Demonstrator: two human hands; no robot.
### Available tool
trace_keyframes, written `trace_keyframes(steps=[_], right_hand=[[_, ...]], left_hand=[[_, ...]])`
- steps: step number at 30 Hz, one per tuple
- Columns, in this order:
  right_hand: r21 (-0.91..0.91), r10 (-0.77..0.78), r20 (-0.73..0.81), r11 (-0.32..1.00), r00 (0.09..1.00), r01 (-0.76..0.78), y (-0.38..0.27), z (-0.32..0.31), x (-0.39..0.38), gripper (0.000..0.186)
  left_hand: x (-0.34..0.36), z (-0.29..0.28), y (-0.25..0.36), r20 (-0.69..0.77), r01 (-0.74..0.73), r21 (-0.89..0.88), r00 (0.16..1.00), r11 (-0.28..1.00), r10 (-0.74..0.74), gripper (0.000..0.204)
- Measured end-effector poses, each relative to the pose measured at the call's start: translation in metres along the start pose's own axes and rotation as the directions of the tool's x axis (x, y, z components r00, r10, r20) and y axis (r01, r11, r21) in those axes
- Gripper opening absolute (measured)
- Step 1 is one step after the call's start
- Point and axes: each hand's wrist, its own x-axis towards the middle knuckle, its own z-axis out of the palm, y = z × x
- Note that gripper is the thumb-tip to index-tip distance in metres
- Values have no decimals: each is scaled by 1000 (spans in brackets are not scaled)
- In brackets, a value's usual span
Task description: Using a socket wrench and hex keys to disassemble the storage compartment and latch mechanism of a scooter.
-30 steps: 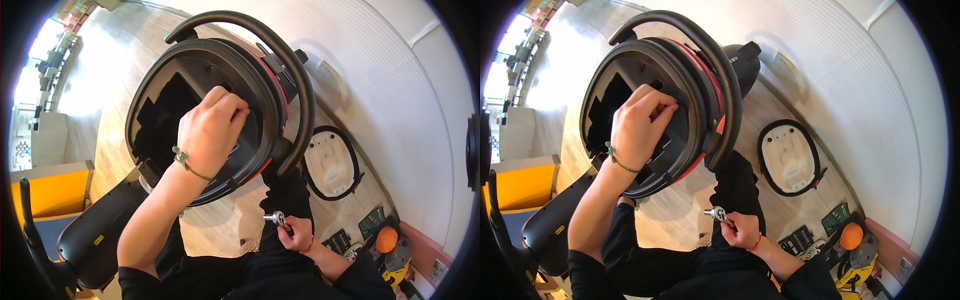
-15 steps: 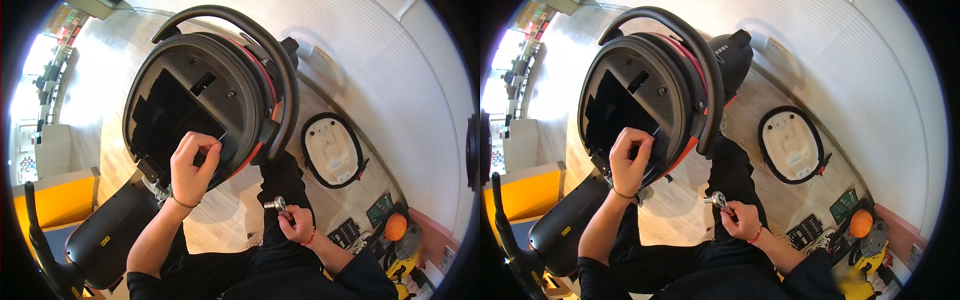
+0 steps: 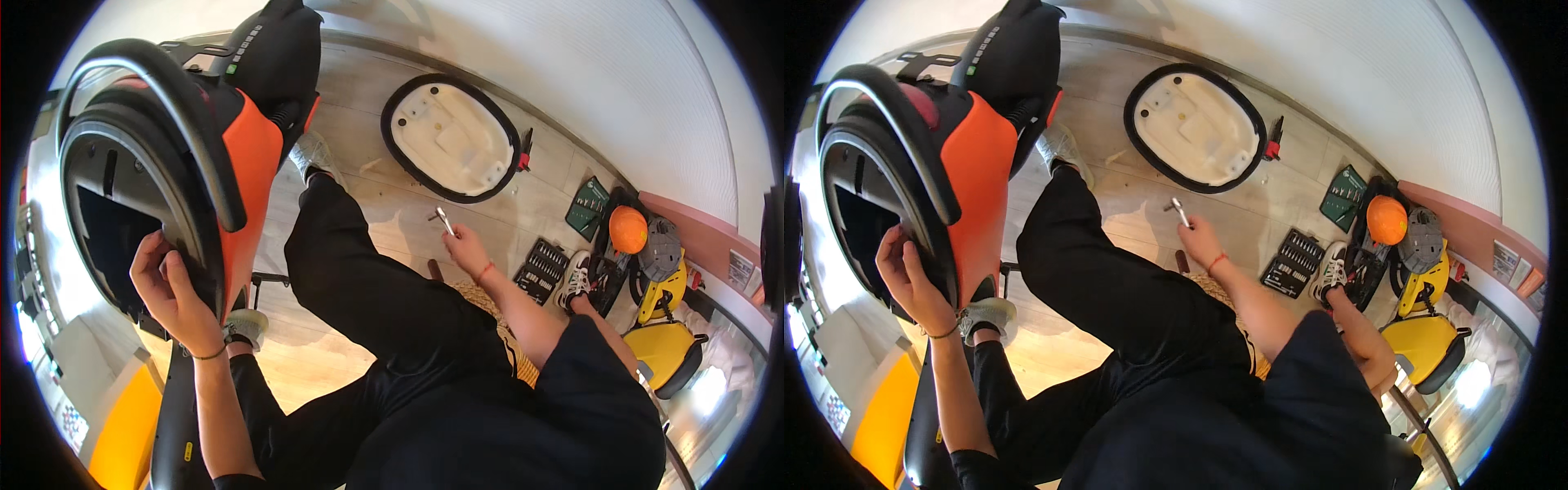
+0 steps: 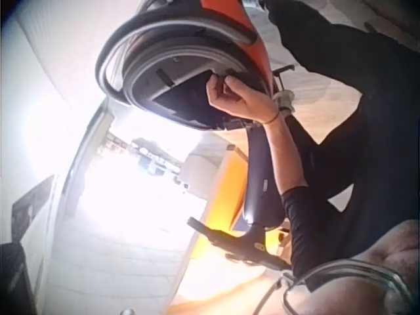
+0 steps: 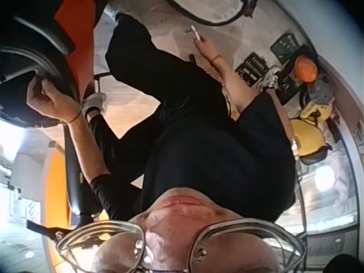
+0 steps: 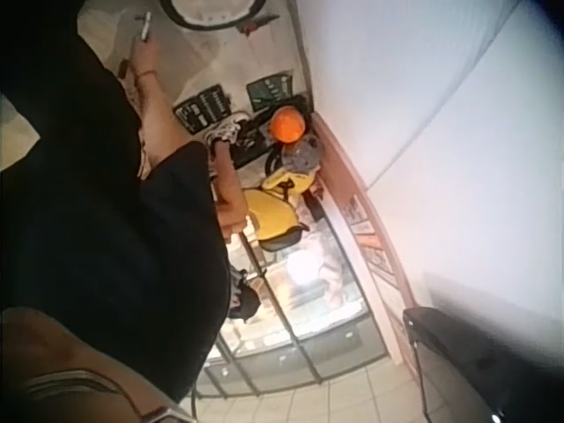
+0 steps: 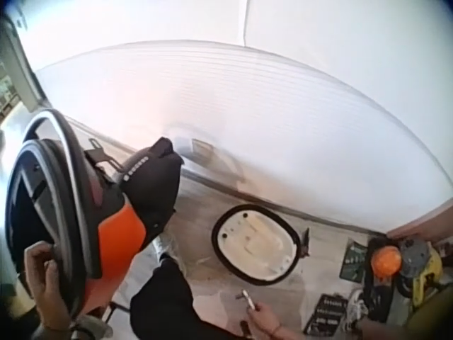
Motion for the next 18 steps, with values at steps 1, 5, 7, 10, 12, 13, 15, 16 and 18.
trace_keyframes(steps=[1,5,7,10,12,13,15,16,18], right_hand=[[-130,72,-4,989,997,-72,31,1,25,26],[67,401,266,899,876,-432,104,16,87,28],[61,540,197,826,818,-560,114,39,107,30],[138,511,163,835,844,-532,124,67,137,26],[117,445,153,879,882,-463,121,79,152,26],[90,364,155,921,919,-380,119,89,159,26],[217,321,171,910,931,-353,103,105,159,24],[338,264,170,889,949,-308,96,109,160,23],[351,282,173,878,944,-327,95,117,161,23]], left_hand=[[0,0,-1,11,1,3,1000,1000,-1,26],[-7,-7,-1,6,112,113,994,987,-113,26],[-9,-14,1,-9,68,199,998,978,-68,28],[-9,-10,3,-54,67,294,997,953,-53,31],[-10,-5,5,-75,50,449,997,892,-18,36],[-10,-6,7,-68,49,457,998,888,-20,36],[-10,-11,10,-91,73,512,995,856,-30,41],[-10,-9,13,-120,106,522,992,847,-50,45],[-11,-11,12,-123,117,517,990,848,-62,45]])
